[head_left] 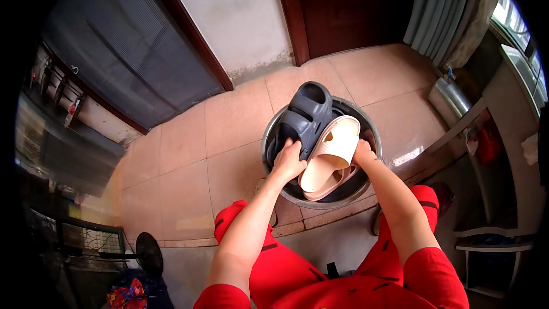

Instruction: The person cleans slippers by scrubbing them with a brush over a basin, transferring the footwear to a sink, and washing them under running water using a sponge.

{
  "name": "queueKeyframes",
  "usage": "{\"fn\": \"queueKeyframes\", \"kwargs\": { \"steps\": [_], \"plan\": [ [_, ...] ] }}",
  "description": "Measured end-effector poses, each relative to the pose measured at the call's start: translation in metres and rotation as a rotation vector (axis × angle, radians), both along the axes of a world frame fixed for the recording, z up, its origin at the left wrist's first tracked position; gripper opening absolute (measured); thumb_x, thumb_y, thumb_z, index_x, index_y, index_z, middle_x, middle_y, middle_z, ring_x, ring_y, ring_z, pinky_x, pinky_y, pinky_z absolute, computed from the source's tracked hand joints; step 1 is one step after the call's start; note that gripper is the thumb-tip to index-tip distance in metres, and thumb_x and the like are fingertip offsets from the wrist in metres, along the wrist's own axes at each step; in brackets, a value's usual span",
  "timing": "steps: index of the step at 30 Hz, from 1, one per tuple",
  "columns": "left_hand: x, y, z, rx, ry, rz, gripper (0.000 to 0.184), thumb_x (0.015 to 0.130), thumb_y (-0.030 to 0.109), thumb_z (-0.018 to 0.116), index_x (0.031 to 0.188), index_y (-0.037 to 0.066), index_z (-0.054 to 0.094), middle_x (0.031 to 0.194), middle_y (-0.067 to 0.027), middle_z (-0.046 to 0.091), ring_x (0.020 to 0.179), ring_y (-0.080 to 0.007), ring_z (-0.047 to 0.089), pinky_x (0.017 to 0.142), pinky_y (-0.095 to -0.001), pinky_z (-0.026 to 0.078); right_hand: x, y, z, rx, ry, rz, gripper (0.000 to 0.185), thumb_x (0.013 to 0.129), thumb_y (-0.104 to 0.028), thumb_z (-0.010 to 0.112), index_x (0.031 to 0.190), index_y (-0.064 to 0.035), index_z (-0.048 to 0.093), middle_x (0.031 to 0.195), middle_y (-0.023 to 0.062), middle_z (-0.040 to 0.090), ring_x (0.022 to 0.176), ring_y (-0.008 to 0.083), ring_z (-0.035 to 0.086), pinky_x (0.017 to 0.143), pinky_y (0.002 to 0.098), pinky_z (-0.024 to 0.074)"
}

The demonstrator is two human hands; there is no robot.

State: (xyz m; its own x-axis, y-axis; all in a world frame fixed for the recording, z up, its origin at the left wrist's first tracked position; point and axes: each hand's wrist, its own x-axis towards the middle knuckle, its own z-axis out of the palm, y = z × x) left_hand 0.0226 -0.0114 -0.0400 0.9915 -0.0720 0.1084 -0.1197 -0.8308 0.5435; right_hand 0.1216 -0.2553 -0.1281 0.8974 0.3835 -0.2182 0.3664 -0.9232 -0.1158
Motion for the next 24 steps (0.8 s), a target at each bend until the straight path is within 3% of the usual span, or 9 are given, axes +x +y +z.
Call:
{"fn": "queueKeyframes", "kwargs": {
  "steps": [3,5,9,11,13,15,19,22,24],
  "plan": [
    [0.008,0.004,0.007,-0.403,-0.010,0.080,0.038,0.067,0.011,0.072,0.101,0.001,0.057,0.096,-0.0170,0.058,0.087,-0.0298,0.061,0.075,-0.0385,0.050,-0.003,-0.010,0.037,0.147,0.057,-0.085,0.034,0.084,-0.021,0.055,0.110,0.0000,0.063,0.115,0.0225,0.061,0.097,0.0386,0.064,0.083,0.0457,0.0514],
    [0.015,0.004,0.011,-0.866,0.083,0.124,0.030,0.072,0.004,0.073,0.098,0.002,0.058,0.085,-0.0060,0.061,0.073,-0.0120,0.058,0.066,-0.0262,0.048,0.002,-0.022,0.053,0.213,0.150,-0.045,0.033,0.078,-0.015,0.059,0.107,0.0005,0.064,0.109,0.0253,0.062,0.097,0.0407,0.063,0.084,0.0455,0.0512],
    [0.018,0.002,0.017,-1.169,0.032,0.101,0.033,0.073,-0.006,0.069,0.102,0.003,0.055,0.084,-0.0056,0.061,0.074,-0.0140,0.059,0.067,-0.0266,0.048,-0.019,-0.047,0.087,0.193,0.069,-0.129,0.031,0.076,-0.010,0.057,0.104,0.0006,0.064,0.098,0.0259,0.065,0.097,0.0412,0.062,0.085,0.0465,0.0504],
    [0.023,0.002,0.009,-1.102,-0.010,0.116,0.037,0.070,-0.004,0.069,0.104,0.000,0.055,0.083,-0.0068,0.060,0.072,-0.0136,0.058,0.066,-0.0273,0.048,-0.030,-0.052,0.122,0.168,0.012,-0.166,0.032,0.076,-0.010,0.057,0.106,-0.0003,0.063,0.098,0.0257,0.065,0.095,0.0408,0.063,0.085,0.0463,0.0505],
    [0.025,0.002,0.003,-0.632,-0.114,0.199,0.043,0.065,-0.002,0.069,0.105,-0.002,0.054,0.081,-0.0091,0.059,0.068,-0.0136,0.056,0.063,-0.0290,0.048,-0.042,-0.052,0.157,0.296,-0.101,-0.190,0.035,0.076,-0.010,0.057,0.109,-0.0023,0.062,0.100,0.0251,0.065,0.094,0.0409,0.063,0.084,0.0461,0.0507],
    [0.021,-0.003,0.003,-0.578,-0.164,0.203,0.046,0.062,0.002,0.068,0.105,-0.002,0.054,0.081,-0.0113,0.058,0.064,-0.0150,0.055,0.061,-0.0303,0.047,-0.042,-0.048,0.168,0.306,-0.177,-0.192,0.042,0.076,-0.009,0.061,0.118,-0.0026,0.060,0.096,0.0249,0.066,0.091,0.0381,0.065,0.082,0.0427,0.0519],
    [0.014,-0.010,0.014,-0.473,-0.094,0.156,0.043,0.065,0.003,0.067,0.106,-0.004,0.056,0.085,-0.0123,0.060,0.066,-0.0185,0.056,0.064,-0.0315,0.047,-0.064,-0.006,0.185,0.833,-0.178,0.049,0.049,0.079,-0.010,0.069,0.125,-0.0023,0.054,0.103,0.0236,0.064,0.089,0.0378,0.065,0.080,0.0394,0.0523],
    [0.011,-0.025,0.018,-1.140,-0.053,0.012,0.028,0.074,-0.003,0.063,0.101,0.000,0.062,0.099,-0.0049,0.064,0.083,-0.0165,0.060,0.079,-0.0280,0.047,-0.081,0.027,0.168,0.843,-0.370,0.315,0.050,0.082,-0.013,0.067,0.129,-0.0057,0.052,0.094,0.0191,0.060,0.076,0.0360,0.062,0.069,0.0389,0.0511],
    [0.009,-0.029,0.014,-1.225,0.029,-0.004,0.024,0.080,-0.005,0.060,0.104,-0.001,0.062,0.100,-0.0048,0.063,0.092,-0.0128,0.060,0.083,-0.0253,0.048,-0.086,0.035,0.164,0.718,-0.409,0.281,0.049,0.084,-0.017,0.065,0.130,-0.0084,0.052,0.089,0.0173,0.058,0.070,0.0367,0.060,0.063,0.0421,0.0498]
  ]
}}
